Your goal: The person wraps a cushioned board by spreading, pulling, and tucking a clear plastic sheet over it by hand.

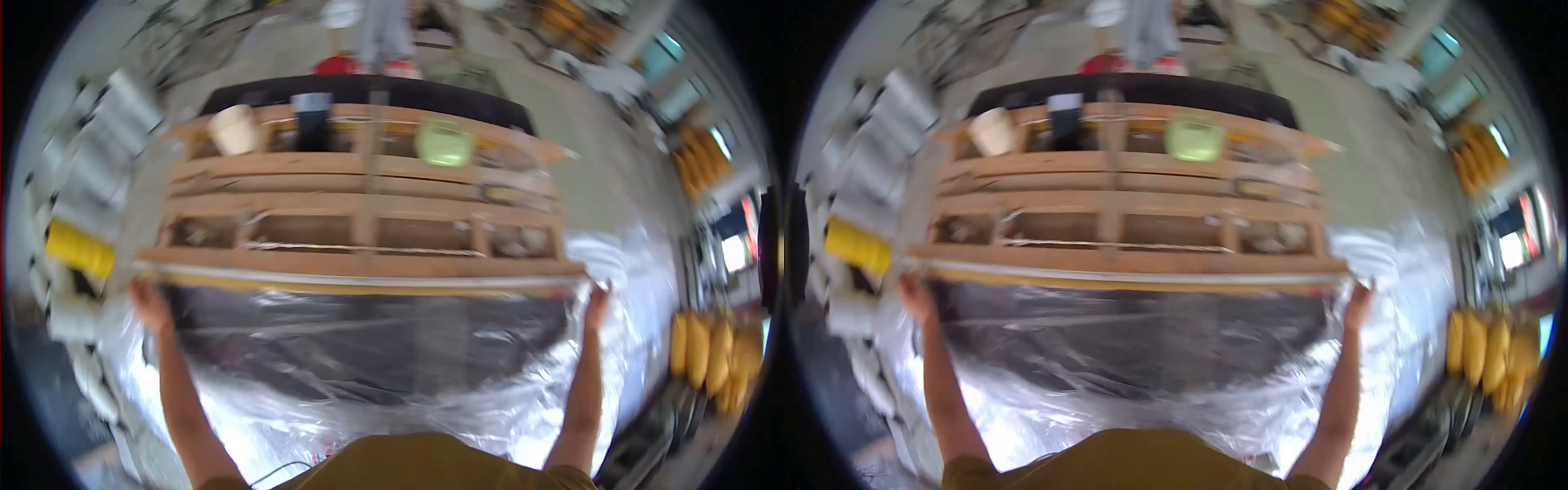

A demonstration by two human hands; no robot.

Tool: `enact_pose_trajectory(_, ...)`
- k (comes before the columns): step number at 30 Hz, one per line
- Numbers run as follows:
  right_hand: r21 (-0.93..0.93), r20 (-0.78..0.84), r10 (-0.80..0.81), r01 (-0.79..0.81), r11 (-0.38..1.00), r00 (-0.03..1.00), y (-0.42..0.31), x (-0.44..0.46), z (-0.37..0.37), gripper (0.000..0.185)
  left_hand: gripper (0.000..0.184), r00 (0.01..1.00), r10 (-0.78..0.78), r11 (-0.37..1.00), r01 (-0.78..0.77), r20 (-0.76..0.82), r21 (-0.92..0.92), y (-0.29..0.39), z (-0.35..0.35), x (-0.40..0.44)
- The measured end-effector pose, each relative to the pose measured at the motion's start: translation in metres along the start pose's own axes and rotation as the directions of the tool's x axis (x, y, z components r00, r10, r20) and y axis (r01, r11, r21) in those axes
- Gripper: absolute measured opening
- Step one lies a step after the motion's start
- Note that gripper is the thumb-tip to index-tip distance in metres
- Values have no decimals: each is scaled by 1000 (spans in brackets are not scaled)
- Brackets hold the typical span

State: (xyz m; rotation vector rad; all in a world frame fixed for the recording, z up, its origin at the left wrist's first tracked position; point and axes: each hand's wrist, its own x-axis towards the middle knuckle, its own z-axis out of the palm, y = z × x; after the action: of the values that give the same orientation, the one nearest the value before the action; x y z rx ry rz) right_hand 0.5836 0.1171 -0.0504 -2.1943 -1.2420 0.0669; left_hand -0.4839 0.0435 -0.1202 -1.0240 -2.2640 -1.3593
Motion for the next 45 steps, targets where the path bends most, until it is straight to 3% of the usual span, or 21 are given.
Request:
enact_pose_trajectory(4,83,-148,-346,361,929,926,-71,-103,-17,35,30,846,-528,688,372,-79,-623,-44,-90,45)
enact_pose_trajectory(6,62,-21,-333,333,941,943,-105,-124,-32,36,34,859,-487,831,401,-155,-387,10,-115,48)
enact_pose_trajectory(9,6,-61,-313,314,949,948,-91,-127,-19,35,53,982,109,963,-67,152,-262,199,-130,-18)
enact_pose_trajectory(12,11,-98,-184,186,983,978,-89,-135,-7,32,34,342,513,809,-500,787,-310,328,-145,-176)
enact_pose_trajectory(14,136,-22,1,2,991,1000,-93,-148,-8,30,23,7,472,691,-624,881,-365,340,-155,-255)
enact_pose_trajectory(15,629,312,214,-370,684,926,-108,-162,-14,26,7,82,515,630,-711,853,-313,285,-141,-270)
enact_pose_trajectory(17,483,871,-59,-830,281,487,-136,-208,-39,21,9,526,440,832,-544,727,-110,226,-149,-250)
enact_pose_trajectory(19,319,943,-55,-847,425,328,-177,-279,-45,17,12,619,78,817,-488,781,305,209,-177,-215)
enact_pose_trajectory(22,730,682,-324,-582,358,656,-199,-331,-33,21,24,-2,-356,361,-923,934,135,141,-197,-192)
enact_pose_trajectory(23,723,691,-322,-613,319,647,-199,-329,-35,27,27,-32,-434,425,-888,900,174,217,-182,-201)
enact_pose_trajectory(25,704,709,-305,-665,250,636,-195,-319,-49,39,20,77,314,846,-475,946,-242,361,-155,-231)
enact_pose_trajectory(29,676,719,-362,-717,170,593,-180,-313,-59,56,29,90,655,738,140,750,-660,508,-88,-323)
enact_pose_trajectory(32,861,509,-508,-427,277,695,-156,-298,-57,55,31,-109,678,715,329,727,-617,523,-46,-362)
enact_pose_trajectory(33,817,205,-569,181,548,796,-141,-277,-67,58,29,-174,654,734,381,736,-562,528,-37,-370)
enact_pose_trajectory(34,190,30,-589,574,796,807,-130,-250,-80,62,23,-28,561,654,627,827,-423,525,-36,-379)
enact_pose_trajectory(35,-225,7,-576,562,796,818,-110,-224,-87,60,19,61,411,494,824,909,-279,515,-40,-385)
enact_pose_trajectory(37,-263,-7,-466,448,854,885,-26,-196,-67,27,12,215,177,35,974,960,-224,504,-49,-368)
enact_pose_trajectory(39,-204,315,-587,657,726,746,-23,-211,-67,8,15,372,524,-281,925,767,-256,432,-21,-340)
enact_pose_trajectory(40,-64,466,-729,840,538,502,-47,-233,-76,8,19,358,381,-247,928,853,-280,394,-21,-320)
enact_pose_trajectory(42,2,288,-771,805,594,568,-69,-230,-84,15,22,517,-365,-79,812,775,-578,370,-30,-290)
enact_pose_trajectory(45,130,25,-767,759,638,641,-97,-202,-82,30,18,708,-385,345,706,592,-619,369,-61,-250)
